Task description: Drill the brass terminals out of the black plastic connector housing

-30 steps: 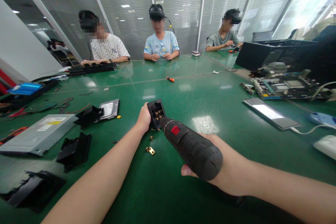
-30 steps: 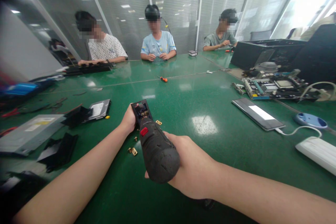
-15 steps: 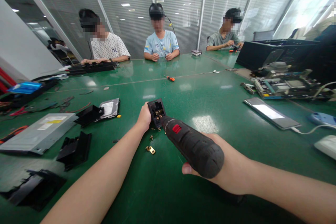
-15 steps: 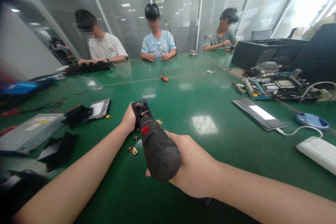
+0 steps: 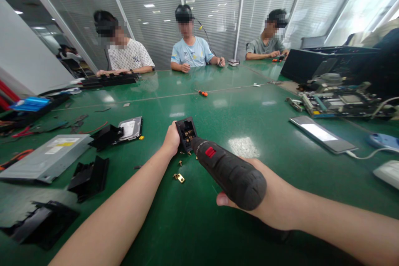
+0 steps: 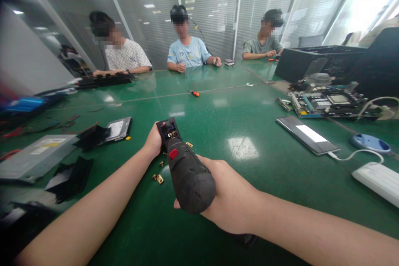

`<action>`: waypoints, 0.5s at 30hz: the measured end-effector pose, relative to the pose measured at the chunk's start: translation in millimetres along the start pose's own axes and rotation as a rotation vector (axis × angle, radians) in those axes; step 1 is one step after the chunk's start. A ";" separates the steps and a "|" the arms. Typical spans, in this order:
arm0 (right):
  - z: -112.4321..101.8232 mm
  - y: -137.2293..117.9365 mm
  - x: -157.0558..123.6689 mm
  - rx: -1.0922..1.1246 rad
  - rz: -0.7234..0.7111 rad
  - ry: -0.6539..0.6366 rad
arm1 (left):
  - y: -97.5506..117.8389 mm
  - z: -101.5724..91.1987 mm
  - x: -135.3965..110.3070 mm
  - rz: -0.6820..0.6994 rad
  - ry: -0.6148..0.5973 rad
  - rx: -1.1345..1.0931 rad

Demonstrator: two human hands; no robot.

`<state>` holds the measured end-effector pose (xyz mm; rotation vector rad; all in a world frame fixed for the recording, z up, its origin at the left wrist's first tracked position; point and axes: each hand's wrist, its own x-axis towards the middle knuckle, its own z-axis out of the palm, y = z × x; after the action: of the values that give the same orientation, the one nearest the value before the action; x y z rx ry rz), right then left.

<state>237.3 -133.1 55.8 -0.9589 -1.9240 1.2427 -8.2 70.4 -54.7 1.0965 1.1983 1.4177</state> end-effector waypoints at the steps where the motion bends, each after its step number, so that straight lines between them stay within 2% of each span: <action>1: 0.0 0.3 0.2 0.003 -0.004 0.000 | 0.3 0.2 -0.2 0.003 0.005 0.002; 15: -0.3 1.5 -1.8 -0.017 -0.007 0.013 | -0.6 0.7 -0.1 0.003 0.005 0.015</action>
<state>238.9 -134.0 54.4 -0.9652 -1.9295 1.2150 -7.4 70.5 -55.3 1.1064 1.2131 1.4161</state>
